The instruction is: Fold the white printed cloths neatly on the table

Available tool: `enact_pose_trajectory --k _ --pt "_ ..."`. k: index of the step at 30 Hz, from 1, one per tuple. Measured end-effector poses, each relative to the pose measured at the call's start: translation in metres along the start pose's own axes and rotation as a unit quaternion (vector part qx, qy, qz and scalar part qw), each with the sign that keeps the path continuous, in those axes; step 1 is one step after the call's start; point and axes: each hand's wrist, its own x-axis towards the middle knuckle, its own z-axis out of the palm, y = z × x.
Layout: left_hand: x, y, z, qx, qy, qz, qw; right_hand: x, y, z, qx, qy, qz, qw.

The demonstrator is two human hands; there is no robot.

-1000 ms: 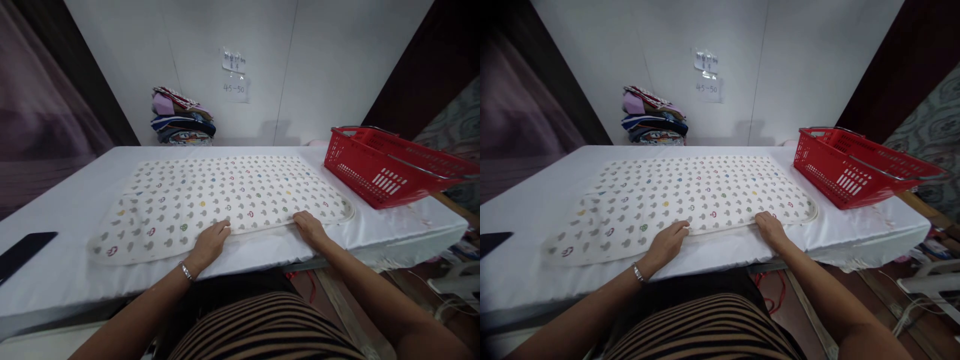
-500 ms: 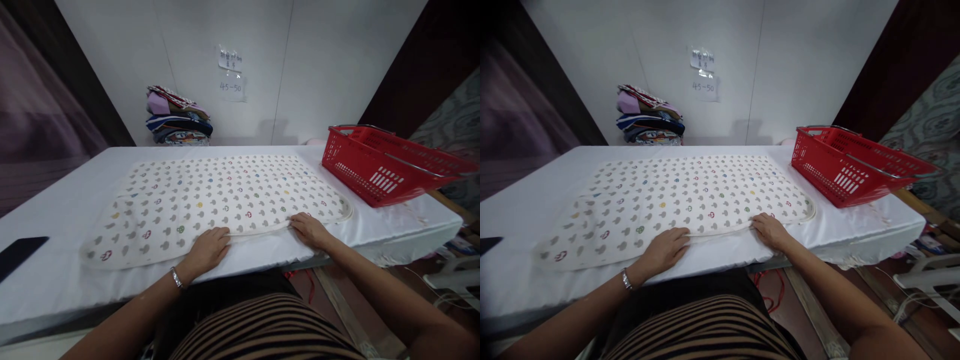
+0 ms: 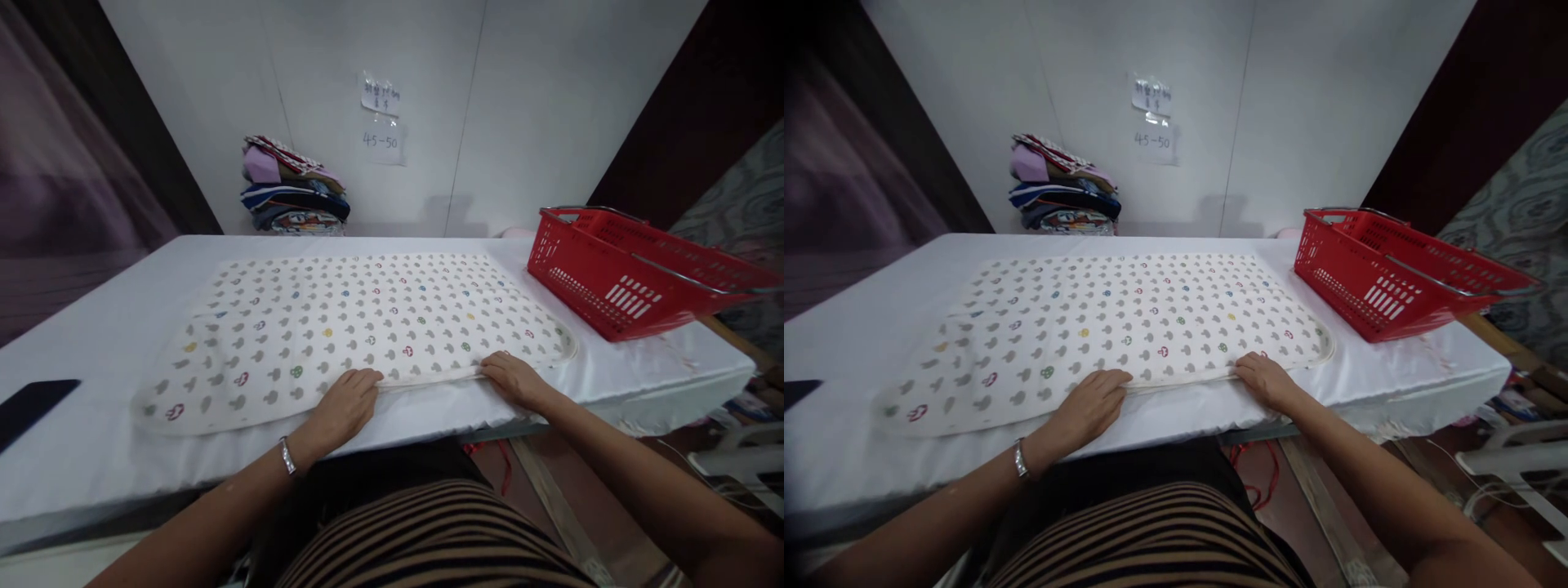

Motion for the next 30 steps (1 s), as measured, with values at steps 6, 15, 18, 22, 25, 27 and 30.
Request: enact_pose_trajectory --k 6,15,18,22,25,27,30 --pt "-0.006 0.004 0.012 0.005 0.008 -0.006 1.0 -0.002 -0.006 0.008 -0.037 -0.02 0.041 0.998" --pt "-0.003 0.0 0.018 -0.044 0.055 -0.102 0.992 0.022 -0.027 0.02 -0.05 0.008 0.007 0.999" --pt "-0.003 0.0 0.02 -0.041 0.051 -0.12 0.991 0.023 -0.028 0.022 -0.04 -0.004 0.008 0.999" --pt "-0.005 0.003 0.025 -0.017 0.003 -0.1 0.995 0.017 -0.024 0.02 -0.022 -0.016 0.009 1.0" --pt "-0.005 0.008 0.024 -0.005 -0.012 -0.091 0.996 0.019 -0.027 0.022 -0.02 -0.007 0.002 1.0" --pt "-0.004 0.011 0.021 -0.007 -0.022 -0.089 0.996 0.027 -0.034 0.028 -0.017 0.018 -0.014 1.0" --pt "-0.004 0.016 0.018 0.0 -0.03 -0.088 0.996 0.049 -0.05 0.044 0.001 0.063 -0.062 0.996"
